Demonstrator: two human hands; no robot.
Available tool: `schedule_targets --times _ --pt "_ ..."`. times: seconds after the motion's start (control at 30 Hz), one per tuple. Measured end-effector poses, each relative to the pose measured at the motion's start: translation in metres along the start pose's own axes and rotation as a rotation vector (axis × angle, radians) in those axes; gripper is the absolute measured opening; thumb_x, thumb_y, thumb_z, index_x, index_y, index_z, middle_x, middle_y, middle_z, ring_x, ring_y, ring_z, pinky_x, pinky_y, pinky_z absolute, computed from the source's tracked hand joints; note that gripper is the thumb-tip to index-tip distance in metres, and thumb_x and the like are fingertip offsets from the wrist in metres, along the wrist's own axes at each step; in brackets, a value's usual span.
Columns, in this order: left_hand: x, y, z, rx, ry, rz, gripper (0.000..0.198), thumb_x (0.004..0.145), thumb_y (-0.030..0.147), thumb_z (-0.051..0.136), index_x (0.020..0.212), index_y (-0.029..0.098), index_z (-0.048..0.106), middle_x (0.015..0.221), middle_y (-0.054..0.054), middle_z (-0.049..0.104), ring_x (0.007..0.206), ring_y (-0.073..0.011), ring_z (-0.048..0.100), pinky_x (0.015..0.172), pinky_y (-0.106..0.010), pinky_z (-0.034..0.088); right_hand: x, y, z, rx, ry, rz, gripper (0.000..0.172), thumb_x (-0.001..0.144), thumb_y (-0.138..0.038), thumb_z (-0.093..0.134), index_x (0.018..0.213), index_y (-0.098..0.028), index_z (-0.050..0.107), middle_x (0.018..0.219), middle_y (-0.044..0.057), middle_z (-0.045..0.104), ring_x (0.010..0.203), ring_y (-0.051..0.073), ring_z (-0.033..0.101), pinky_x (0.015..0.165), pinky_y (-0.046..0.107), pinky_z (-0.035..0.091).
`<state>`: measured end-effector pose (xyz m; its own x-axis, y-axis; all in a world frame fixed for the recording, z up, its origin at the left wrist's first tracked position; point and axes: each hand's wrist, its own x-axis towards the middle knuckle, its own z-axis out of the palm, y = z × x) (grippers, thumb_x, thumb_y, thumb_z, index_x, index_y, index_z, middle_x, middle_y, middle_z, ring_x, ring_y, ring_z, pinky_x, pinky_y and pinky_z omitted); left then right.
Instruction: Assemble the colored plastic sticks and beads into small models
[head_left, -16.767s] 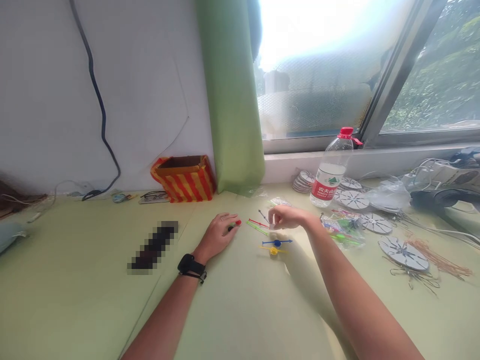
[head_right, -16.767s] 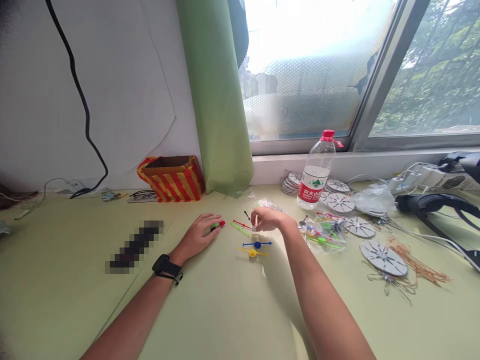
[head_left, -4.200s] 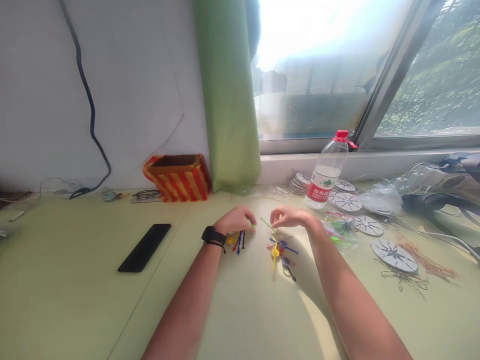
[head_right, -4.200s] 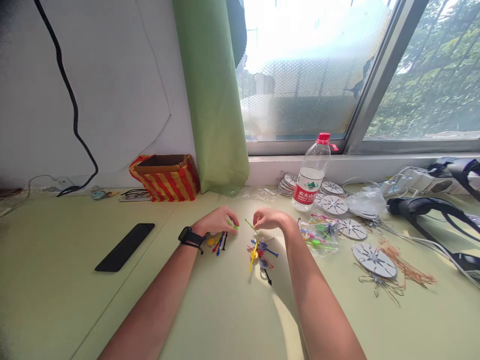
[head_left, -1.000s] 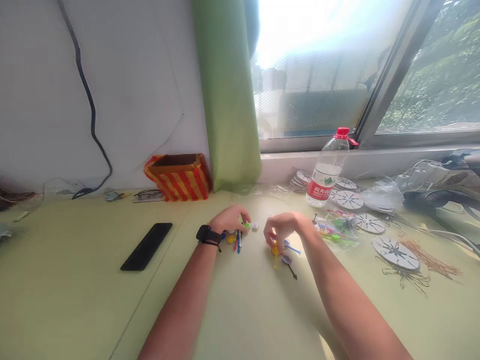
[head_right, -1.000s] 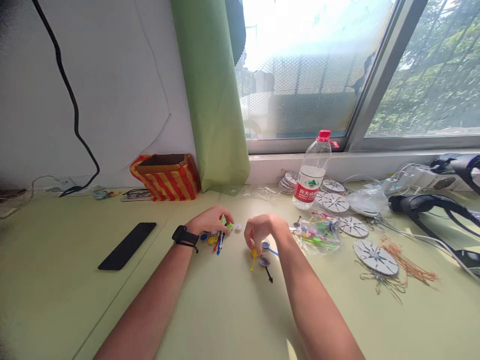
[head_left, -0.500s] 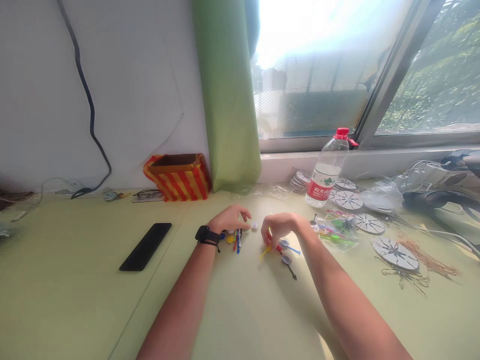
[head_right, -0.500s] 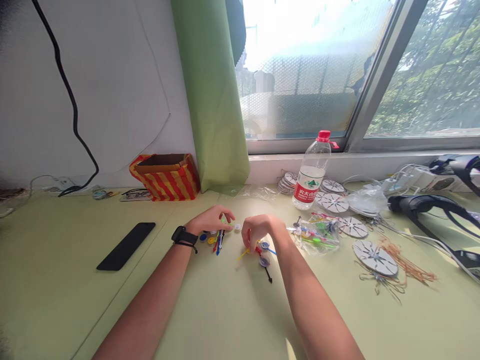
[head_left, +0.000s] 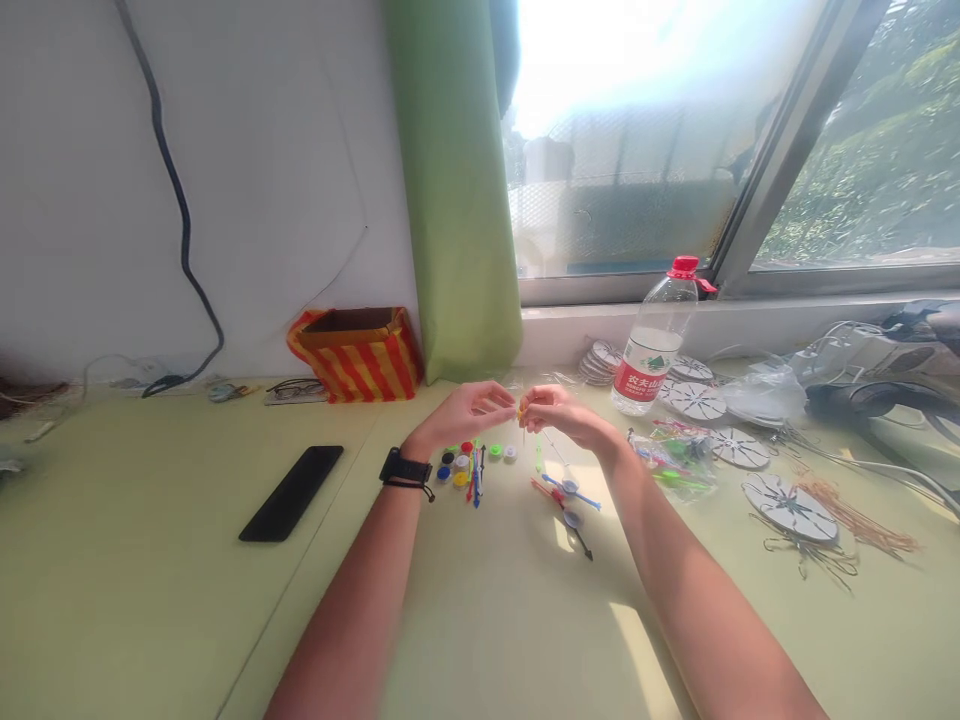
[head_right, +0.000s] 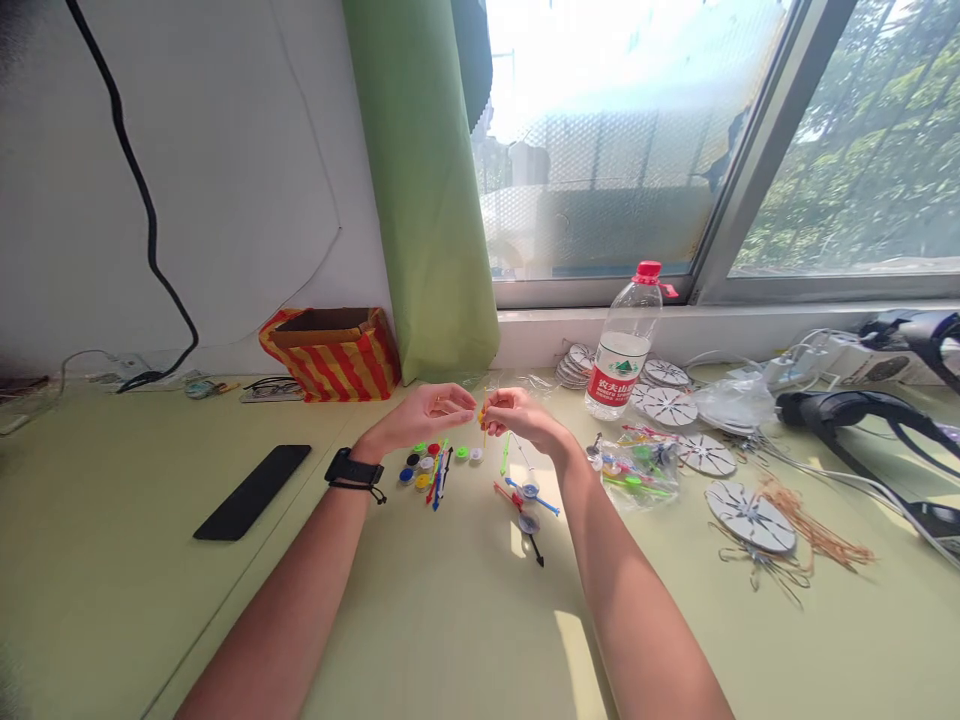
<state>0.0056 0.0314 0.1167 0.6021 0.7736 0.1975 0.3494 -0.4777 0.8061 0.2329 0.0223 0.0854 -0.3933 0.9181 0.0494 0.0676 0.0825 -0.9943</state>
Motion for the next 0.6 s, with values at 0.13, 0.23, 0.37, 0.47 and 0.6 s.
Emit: schedule_targets --times 0.13,0.23,0.37,0.47,0.6 --pt "0.002 0.004 0.010 -0.053 -0.007 0.037 0.031 0.082 0.041 0.077 0.100 0.016 0.073 0.102 -0.008 0.077 0.093 -0.0207 0.074 0.088 -0.032 0.058 0.005 0.005 0.005 0.080 0.014 0.019 0.016 0.074 -0.028 0.073 0.081 -0.017 0.063 0.069 0.004 0.068 0.065 0.015 0.063 0.066 0.028 0.049" --pt "0.003 0.001 0.013 -0.062 0.022 0.059 0.024 0.081 0.035 0.076 0.094 0.015 0.073 0.092 -0.007 0.076 0.087 -0.0192 0.074 0.084 -0.030 0.058 0.006 0.005 0.010 0.077 -0.001 0.017 0.014 0.075 -0.027 0.070 0.081 -0.018 0.061 0.068 0.002 0.065 0.065 0.014 0.060 0.065 0.027 0.047" --pt "0.003 -0.005 0.014 -0.013 0.020 0.050 0.012 0.077 0.026 0.073 0.080 0.015 0.067 0.080 -0.002 0.072 0.075 -0.0162 0.070 0.070 -0.025 0.055 0.004 0.004 0.017 -0.111 0.010 0.069 0.012 0.083 -0.028 0.059 0.091 -0.019 0.062 0.074 -0.001 0.061 0.063 0.011 0.051 0.058 0.023 0.040" --pt "0.002 -0.009 0.016 0.057 -0.070 -0.018 0.011 0.072 0.023 0.072 0.075 0.016 0.064 0.074 0.000 0.069 0.068 -0.0154 0.068 0.056 -0.021 0.048 0.003 0.005 0.013 -0.476 0.059 0.197 0.022 0.087 -0.028 0.055 0.106 -0.021 0.064 0.092 0.003 0.067 0.076 0.014 0.057 0.060 0.023 0.042" --pt "0.001 -0.013 0.019 0.152 -0.254 -0.134 0.017 0.067 0.023 0.073 0.083 0.017 0.075 0.081 -0.003 0.075 0.069 -0.0184 0.070 0.055 -0.023 0.048 0.001 0.010 -0.006 -0.754 0.045 0.308 0.027 0.084 -0.023 0.061 0.111 -0.019 0.065 0.107 0.007 0.069 0.088 0.017 0.062 0.066 0.023 0.045"
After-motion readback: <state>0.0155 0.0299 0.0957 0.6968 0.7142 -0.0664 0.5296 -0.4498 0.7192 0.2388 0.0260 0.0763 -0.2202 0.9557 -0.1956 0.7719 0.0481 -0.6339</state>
